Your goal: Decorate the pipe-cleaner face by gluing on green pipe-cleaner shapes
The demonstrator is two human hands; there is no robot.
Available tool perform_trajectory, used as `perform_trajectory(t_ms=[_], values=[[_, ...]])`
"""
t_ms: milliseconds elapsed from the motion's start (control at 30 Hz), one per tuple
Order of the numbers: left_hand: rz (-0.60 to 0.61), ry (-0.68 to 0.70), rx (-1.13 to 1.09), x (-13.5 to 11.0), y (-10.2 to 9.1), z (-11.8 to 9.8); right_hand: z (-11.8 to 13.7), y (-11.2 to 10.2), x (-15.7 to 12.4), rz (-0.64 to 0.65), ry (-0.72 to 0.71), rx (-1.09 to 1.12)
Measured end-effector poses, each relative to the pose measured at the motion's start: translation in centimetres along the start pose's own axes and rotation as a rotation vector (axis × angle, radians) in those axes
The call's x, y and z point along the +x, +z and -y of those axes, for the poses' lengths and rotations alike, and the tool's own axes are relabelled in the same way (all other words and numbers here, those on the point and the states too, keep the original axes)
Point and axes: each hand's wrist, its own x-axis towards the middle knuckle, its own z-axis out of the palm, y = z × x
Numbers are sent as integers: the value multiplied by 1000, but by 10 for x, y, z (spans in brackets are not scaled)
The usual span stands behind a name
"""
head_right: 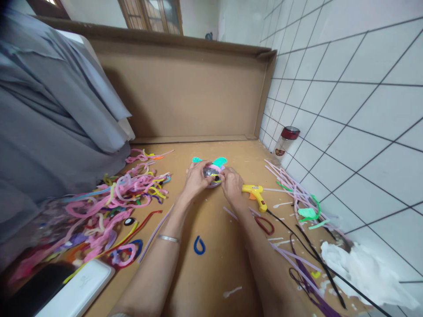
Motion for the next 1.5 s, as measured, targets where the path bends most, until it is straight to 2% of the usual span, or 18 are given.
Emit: perform_trajectory(t_ms=[367, 667, 1200, 1333, 1500], values=[[7, 24, 7, 0, 2, 3, -6, -9, 4, 87, -177, -52], [2, 30, -2, 0, 2, 2, -4, -6, 1, 54, -235, -129], [11, -6, -8, 1, -1, 1, -1, 7, -7, -36, -170, -108], [11, 0, -2, 1, -2, 3, -3, 7, -4, -31, -105, 51], [16, 0, -1, 1, -1, 3, -8, 5, 3, -19, 95, 505]])
